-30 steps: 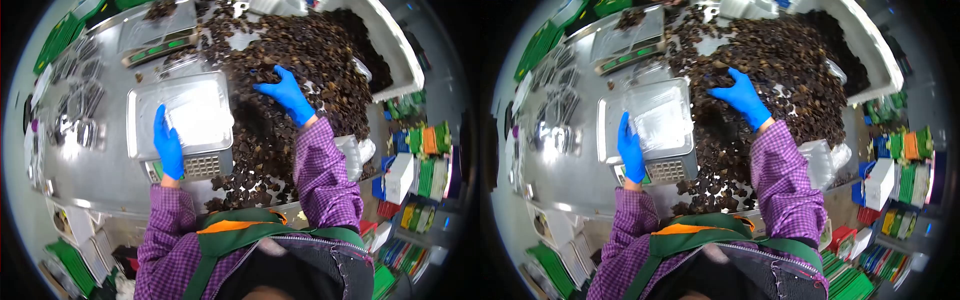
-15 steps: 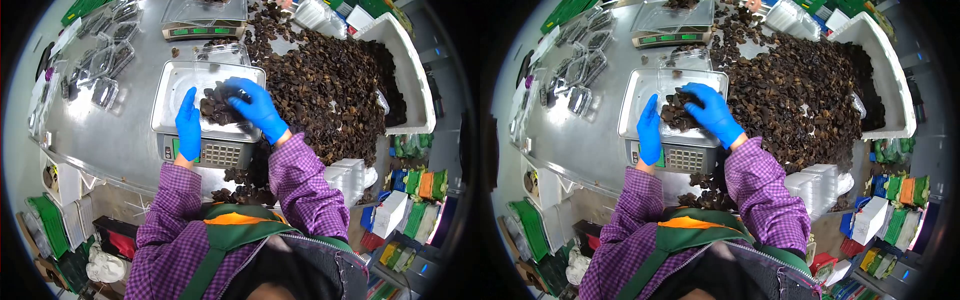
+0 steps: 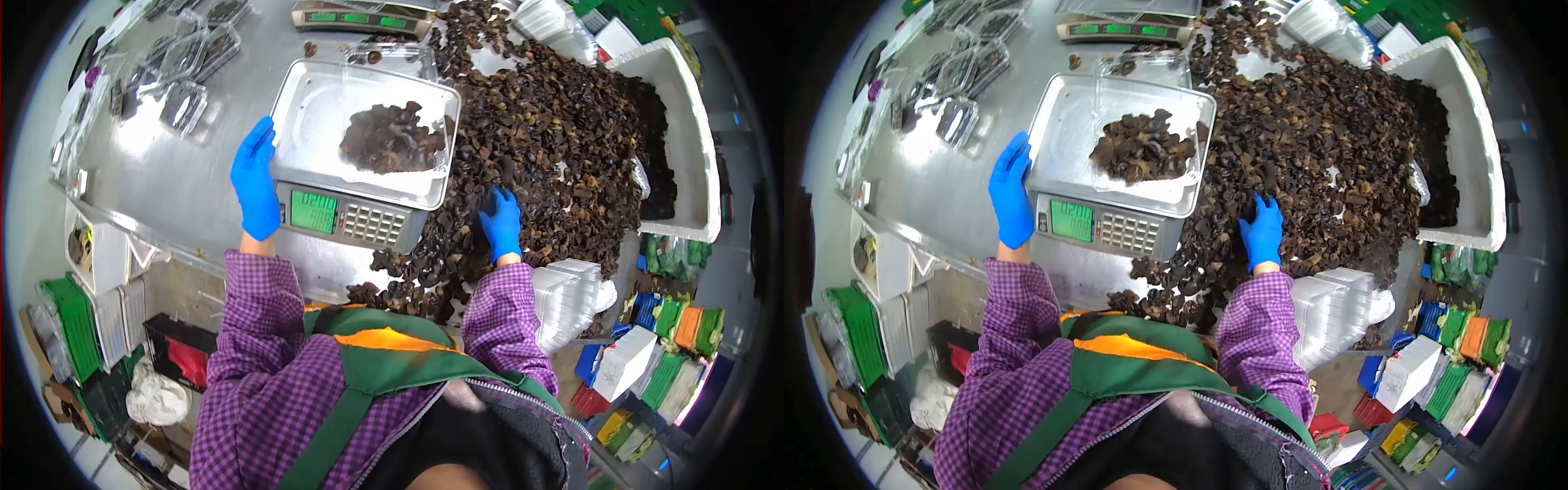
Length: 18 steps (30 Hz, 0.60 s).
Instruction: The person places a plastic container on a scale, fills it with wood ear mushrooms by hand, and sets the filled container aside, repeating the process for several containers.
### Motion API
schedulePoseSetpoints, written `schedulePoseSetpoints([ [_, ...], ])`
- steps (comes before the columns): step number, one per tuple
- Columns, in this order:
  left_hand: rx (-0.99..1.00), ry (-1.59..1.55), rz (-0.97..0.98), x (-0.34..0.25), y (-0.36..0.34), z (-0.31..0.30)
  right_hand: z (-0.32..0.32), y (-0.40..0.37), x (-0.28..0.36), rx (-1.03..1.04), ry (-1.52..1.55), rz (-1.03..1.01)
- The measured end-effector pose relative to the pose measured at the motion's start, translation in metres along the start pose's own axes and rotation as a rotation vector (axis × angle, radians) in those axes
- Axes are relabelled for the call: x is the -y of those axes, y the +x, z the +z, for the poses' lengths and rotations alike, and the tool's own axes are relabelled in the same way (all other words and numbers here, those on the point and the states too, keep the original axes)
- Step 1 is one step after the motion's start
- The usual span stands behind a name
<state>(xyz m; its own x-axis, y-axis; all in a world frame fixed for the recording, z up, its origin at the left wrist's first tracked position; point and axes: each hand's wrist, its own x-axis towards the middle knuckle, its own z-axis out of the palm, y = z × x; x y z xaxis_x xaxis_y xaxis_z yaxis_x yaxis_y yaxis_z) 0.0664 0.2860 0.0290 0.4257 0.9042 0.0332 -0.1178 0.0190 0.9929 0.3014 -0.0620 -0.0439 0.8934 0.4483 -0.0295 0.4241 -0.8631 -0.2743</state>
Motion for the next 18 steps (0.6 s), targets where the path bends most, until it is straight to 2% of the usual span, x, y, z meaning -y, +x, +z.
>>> schedulePoseSetpoints([
  [1, -0.021, 0.010, -0.007, -0.002, 0.000, -0.003, 0.006, -0.006, -0.011, 0.057, -0.047, -0.004],
  [3, -0.004, 0.032, -0.021, -0.008, -0.001, -0.004, 0.018, -0.008, -0.037, 0.050, 0.352, 0.046],
  [5, -0.018, 0.027, -0.044, -0.012, -0.002, 0.002, 0.023, -0.006, -0.042, -0.036, 0.541, 0.039],
  [7, 0.051, 0.170, -0.077, -0.014, -0.003, 0.010, 0.013, -0.005, -0.028, -0.019, 0.527, 0.026],
  [9, 0.099, 0.149, -0.064, -0.003, -0.005, 0.014, 0.013, -0.001, -0.020, 0.007, 0.553, -0.004],
  [11, 0.287, 0.233, -0.086, 0.008, -0.005, 0.020, 0.003, 0.003, -0.002, 0.025, 0.579, -0.036],
  [13, 0.331, 0.272, -0.077, 0.008, -0.013, 0.032, -0.021, 0.001, 0.030, 0.038, 0.228, -0.131],
  [18, 0.416, 0.365, -0.040, 0.009, -0.014, 0.053, -0.049, 0.033, 0.089, -0.066, 0.569, -0.345],
])
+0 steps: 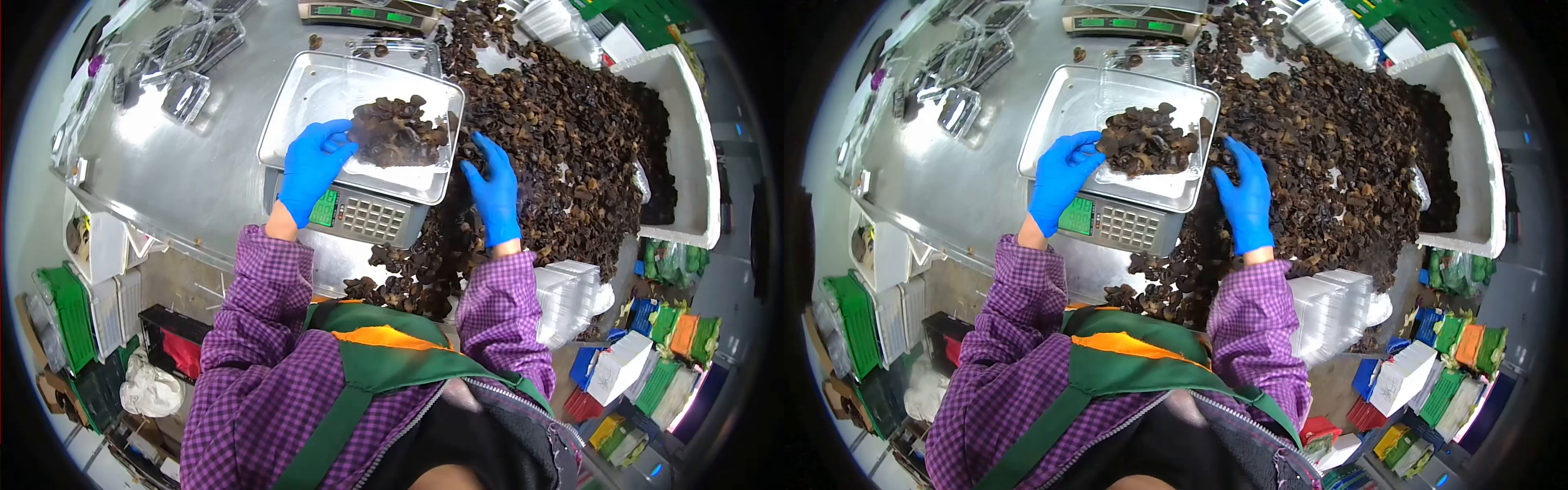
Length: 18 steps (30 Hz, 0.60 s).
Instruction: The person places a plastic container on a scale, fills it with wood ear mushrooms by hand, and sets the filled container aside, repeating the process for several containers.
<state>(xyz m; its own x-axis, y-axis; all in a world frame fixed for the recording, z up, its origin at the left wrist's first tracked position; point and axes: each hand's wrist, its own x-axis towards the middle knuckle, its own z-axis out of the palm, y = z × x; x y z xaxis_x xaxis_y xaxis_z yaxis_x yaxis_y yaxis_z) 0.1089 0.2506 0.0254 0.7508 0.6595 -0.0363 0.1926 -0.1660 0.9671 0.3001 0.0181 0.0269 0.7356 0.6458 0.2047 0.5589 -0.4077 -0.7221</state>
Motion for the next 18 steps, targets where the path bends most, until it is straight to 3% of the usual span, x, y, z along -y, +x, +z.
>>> schedulePoseSetpoints([
  [5, -0.064, 0.391, 0.203, -0.001, 0.013, 0.012, 0.031, 0.050, 0.006, 0.048, -0.204, -0.215],
  [12, -0.098, 0.232, 0.130, -0.001, 0.015, 0.011, 0.037, 0.073, -0.012, 0.053, -0.310, -0.156],
  [14, -0.177, -0.020, 0.074, 0.000, 0.013, 0.008, 0.036, 0.072, -0.013, 0.058, -0.309, -0.125],
  [17, -0.226, -0.153, 0.024, -0.004, 0.013, 0.000, 0.028, 0.055, -0.010, -0.207, -0.167, -0.194],
  [18, -0.214, -0.182, 0.027, -0.008, 0.013, -0.005, 0.024, 0.049, -0.011, -0.204, 0.032, -0.077],
])
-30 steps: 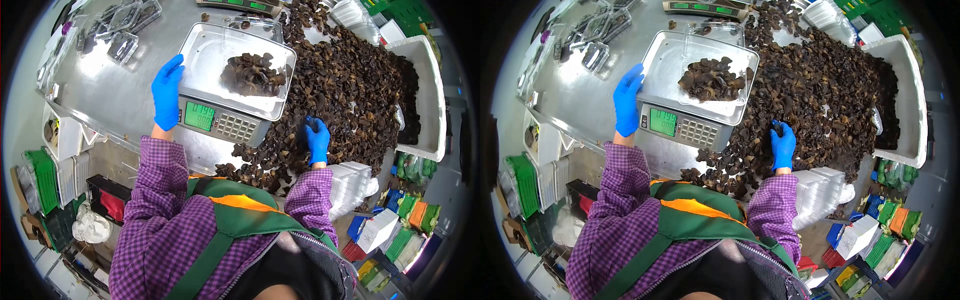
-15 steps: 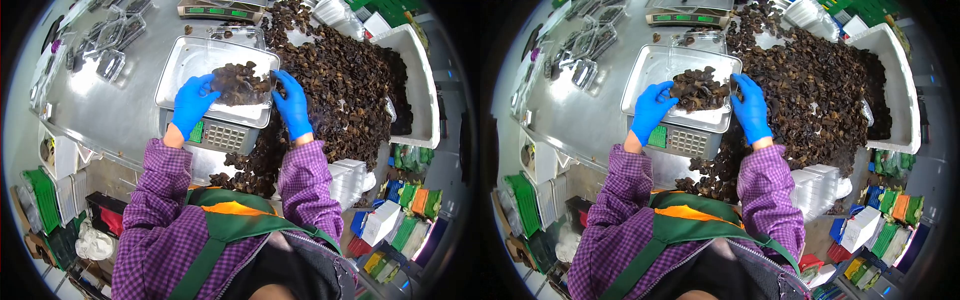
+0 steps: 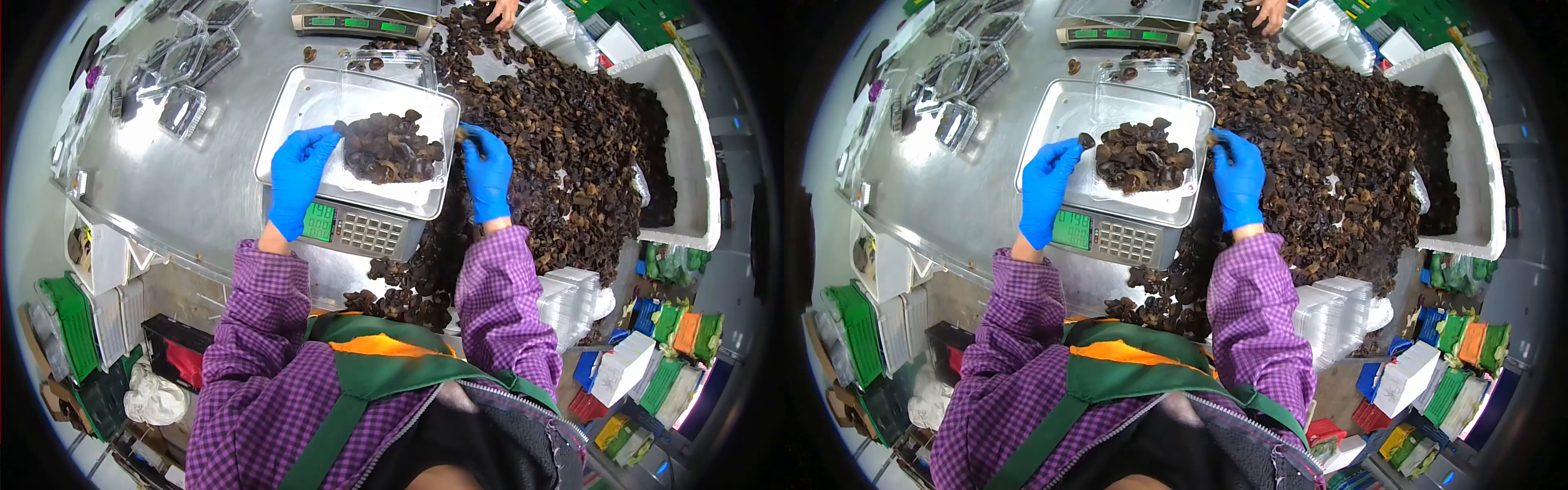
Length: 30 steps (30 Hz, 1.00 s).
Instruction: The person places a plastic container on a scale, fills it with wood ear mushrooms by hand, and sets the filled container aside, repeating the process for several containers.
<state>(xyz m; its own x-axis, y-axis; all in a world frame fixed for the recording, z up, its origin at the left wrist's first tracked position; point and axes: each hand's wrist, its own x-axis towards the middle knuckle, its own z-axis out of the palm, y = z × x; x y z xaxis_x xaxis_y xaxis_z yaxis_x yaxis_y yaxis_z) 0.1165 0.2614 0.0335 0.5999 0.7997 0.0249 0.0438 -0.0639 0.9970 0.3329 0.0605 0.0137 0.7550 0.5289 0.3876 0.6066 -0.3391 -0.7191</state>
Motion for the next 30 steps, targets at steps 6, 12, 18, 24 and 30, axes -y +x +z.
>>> schedulePoseSetpoints([
  [6, 0.069, -0.027, 0.003, -0.052, 0.003, -0.006, -0.037, -0.016, 0.052, 0.001, 0.645, 0.479],
  [12, 0.406, 0.133, 0.256, -0.082, 0.008, 0.009, -0.019, -0.018, 0.129, 0.406, 1.141, 0.482],
  [18, 0.653, 0.091, 0.222, -0.087, 0.008, 0.022, 0.002, -0.018, 0.127, 0.218, 1.059, 0.458],
  [24, 0.281, 0.145, 0.072, -0.019, 0.038, 0.010, -0.040, -0.033, 0.070, 0.042, 0.629, 0.418],
  [30, 0.164, -0.297, -0.349, 0.036, 0.065, 0.009, -0.078, -0.087, -0.014, -0.003, 0.395, 0.649],
])
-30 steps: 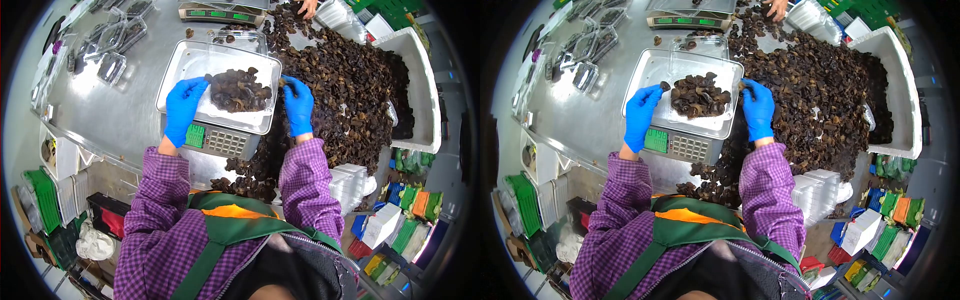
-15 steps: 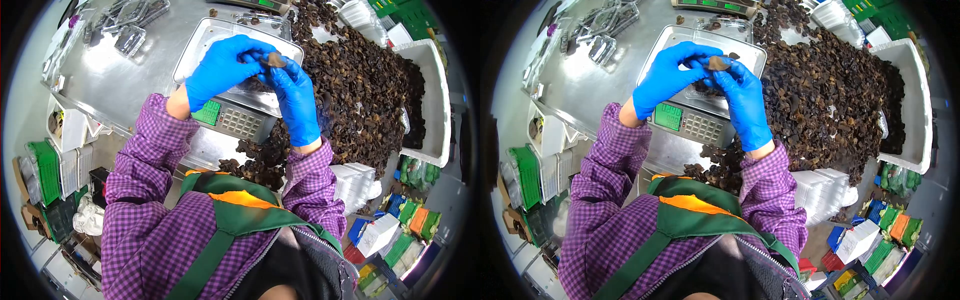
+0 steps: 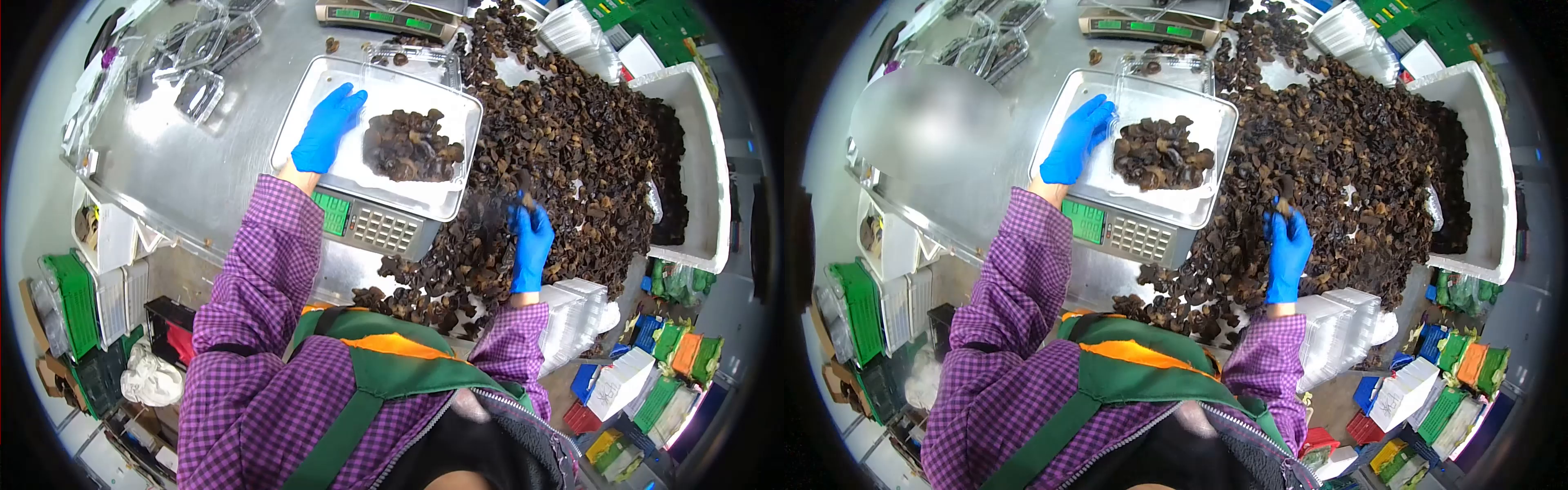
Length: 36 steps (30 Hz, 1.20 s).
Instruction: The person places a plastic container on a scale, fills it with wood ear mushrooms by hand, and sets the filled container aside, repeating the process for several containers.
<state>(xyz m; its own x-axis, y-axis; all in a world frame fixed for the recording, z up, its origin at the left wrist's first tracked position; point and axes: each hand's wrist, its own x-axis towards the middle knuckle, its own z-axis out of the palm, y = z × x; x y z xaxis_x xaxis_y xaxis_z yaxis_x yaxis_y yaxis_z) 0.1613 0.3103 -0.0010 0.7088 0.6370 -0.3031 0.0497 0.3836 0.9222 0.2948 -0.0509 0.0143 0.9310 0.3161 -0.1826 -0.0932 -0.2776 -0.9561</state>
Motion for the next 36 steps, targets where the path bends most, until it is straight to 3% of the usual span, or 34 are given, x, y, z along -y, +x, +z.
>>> schedulePoseSetpoints([
  [1, 0.072, -0.203, -0.001, 0.001, 0.005, 0.002, -0.009, -0.001, -0.014, 0.000, -0.040, 0.081],
  [3, 0.092, -0.242, 0.026, -0.002, 0.016, 0.012, -0.014, -0.005, -0.039, 0.013, -0.212, -0.131],
  [4, 0.088, -0.288, 0.045, 0.000, 0.023, 0.015, -0.019, -0.011, -0.039, -0.006, -0.383, 0.019],
  [5, 0.085, -0.333, 0.063, -0.005, 0.025, 0.021, -0.016, -0.016, -0.041, -0.045, -0.409, -0.117],
  [11, 0.064, -0.360, 0.142, -0.053, 0.013, 0.044, 0.008, -0.012, -0.002, -0.026, -0.280, -0.119],
  [14, 0.153, -0.030, 0.239, -0.065, -0.008, 0.034, 0.031, -0.011, 0.018, 0.054, -0.123, -0.163],
  [15, 0.158, -0.027, 0.240, -0.065, -0.021, 0.035, 0.037, -0.015, 0.032, 0.136, 0.006, -0.022],
  [17, 0.085, 0.338, 0.276, -0.064, -0.048, 0.035, 0.051, -0.016, 0.049, 0.222, 0.002, 0.030],
  [19, 0.102, 0.333, 0.242, -0.038, -0.060, 0.015, 0.065, -0.013, 0.050, 0.289, -0.004, 0.071],
  [21, 0.122, 0.608, 0.074, -0.020, -0.075, 0.002, 0.079, -0.008, 0.050, 0.301, -0.020, 0.158],
  [27, 0.236, 0.205, -0.012, -0.004, -0.087, -0.001, 0.094, 0.010, 0.035, 0.342, 0.160, 0.212],
  [33, 0.104, 0.318, -0.085, -0.009, -0.083, 0.012, 0.100, 0.009, 0.032, 0.281, -0.004, 0.153],
  [35, 0.141, 0.227, -0.083, -0.002, -0.079, 0.004, 0.094, 0.004, 0.027, 0.292, 0.059, 0.093],
  [36, 0.140, 0.228, -0.079, -0.002, -0.080, -0.001, 0.083, -0.005, 0.029, 0.274, -0.066, -0.039],
])
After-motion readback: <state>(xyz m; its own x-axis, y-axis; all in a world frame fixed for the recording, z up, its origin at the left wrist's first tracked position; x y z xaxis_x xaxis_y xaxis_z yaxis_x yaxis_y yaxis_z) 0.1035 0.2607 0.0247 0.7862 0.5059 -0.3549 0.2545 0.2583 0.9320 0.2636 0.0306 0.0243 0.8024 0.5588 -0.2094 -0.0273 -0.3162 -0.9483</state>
